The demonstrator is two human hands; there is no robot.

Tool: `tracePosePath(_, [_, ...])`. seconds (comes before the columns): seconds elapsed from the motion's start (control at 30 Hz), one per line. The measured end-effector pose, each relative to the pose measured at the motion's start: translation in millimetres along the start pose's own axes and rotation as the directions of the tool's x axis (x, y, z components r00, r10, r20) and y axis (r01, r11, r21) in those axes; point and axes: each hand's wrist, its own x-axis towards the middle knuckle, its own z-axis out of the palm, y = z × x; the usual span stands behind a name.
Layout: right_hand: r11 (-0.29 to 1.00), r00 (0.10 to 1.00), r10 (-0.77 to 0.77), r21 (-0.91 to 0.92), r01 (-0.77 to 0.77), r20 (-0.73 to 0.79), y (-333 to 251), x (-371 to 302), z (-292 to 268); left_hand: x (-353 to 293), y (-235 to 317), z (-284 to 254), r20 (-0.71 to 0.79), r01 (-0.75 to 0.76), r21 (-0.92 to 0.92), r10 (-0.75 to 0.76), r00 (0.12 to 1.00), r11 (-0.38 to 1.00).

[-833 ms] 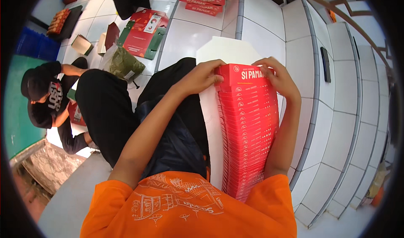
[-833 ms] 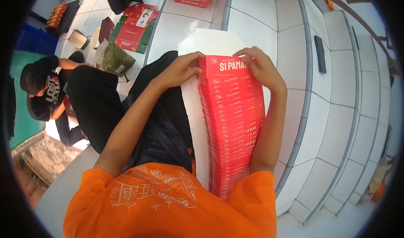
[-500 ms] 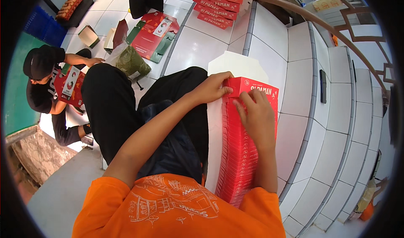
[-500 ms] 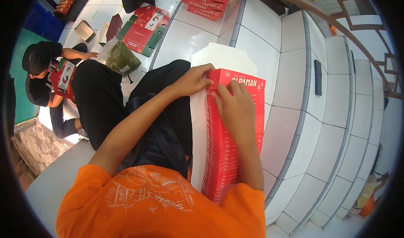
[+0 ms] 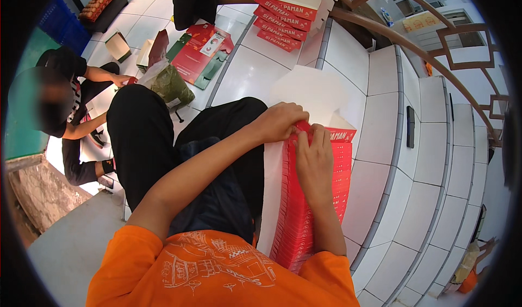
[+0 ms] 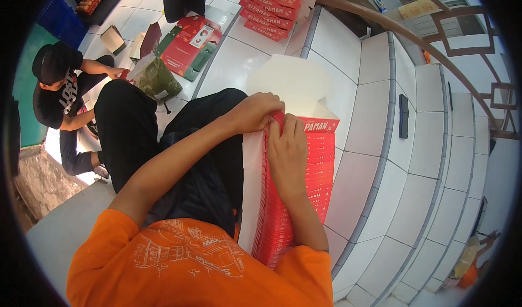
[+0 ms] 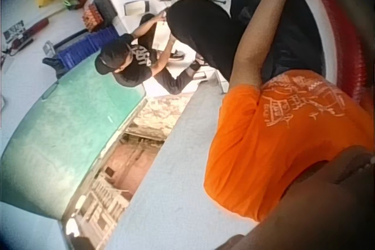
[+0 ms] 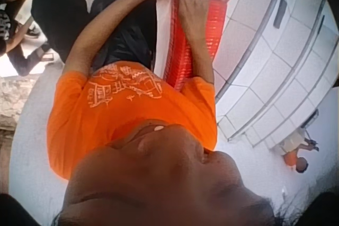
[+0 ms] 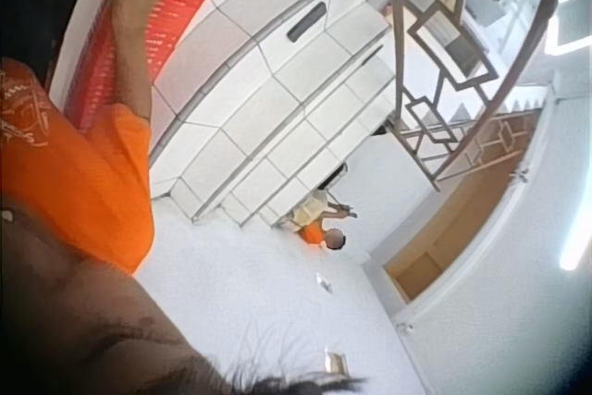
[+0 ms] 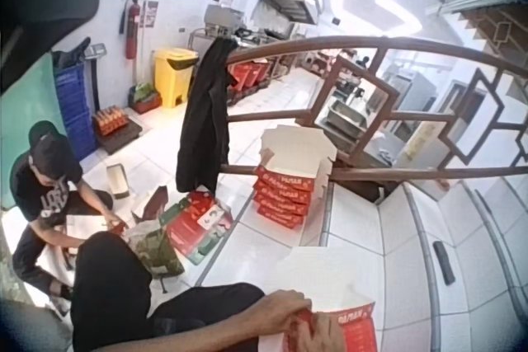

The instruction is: Folding and stacking cardboard food packaging boxes.

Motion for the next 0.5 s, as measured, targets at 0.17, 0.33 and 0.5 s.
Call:
tracePosePath(0.17, [0.997,0.990,0.076,-0.003,-0.076,0.117,1.4,-0.2,-0.9,-16.3,-6.8,10.5,-0.012,0.000,-0.274,-0.003,1.000,0.962])
tracePosePath(0.33, [0.999,0.999,0.011,0.037,-0.010,-0.034,8.9,-1.4,8.8,-13.1,-5.8,7.0,0.149,0.194,-0.683,-0.126,0.981,0.704])
tracePosePath(0.5, [0.992,0.999,0.017,0.124,-0.011,-0.045,10.2,1.1,4.8,-5.9,-3.6,10.2,0.171,0.043,-0.497,0.049,0.984,0.867])
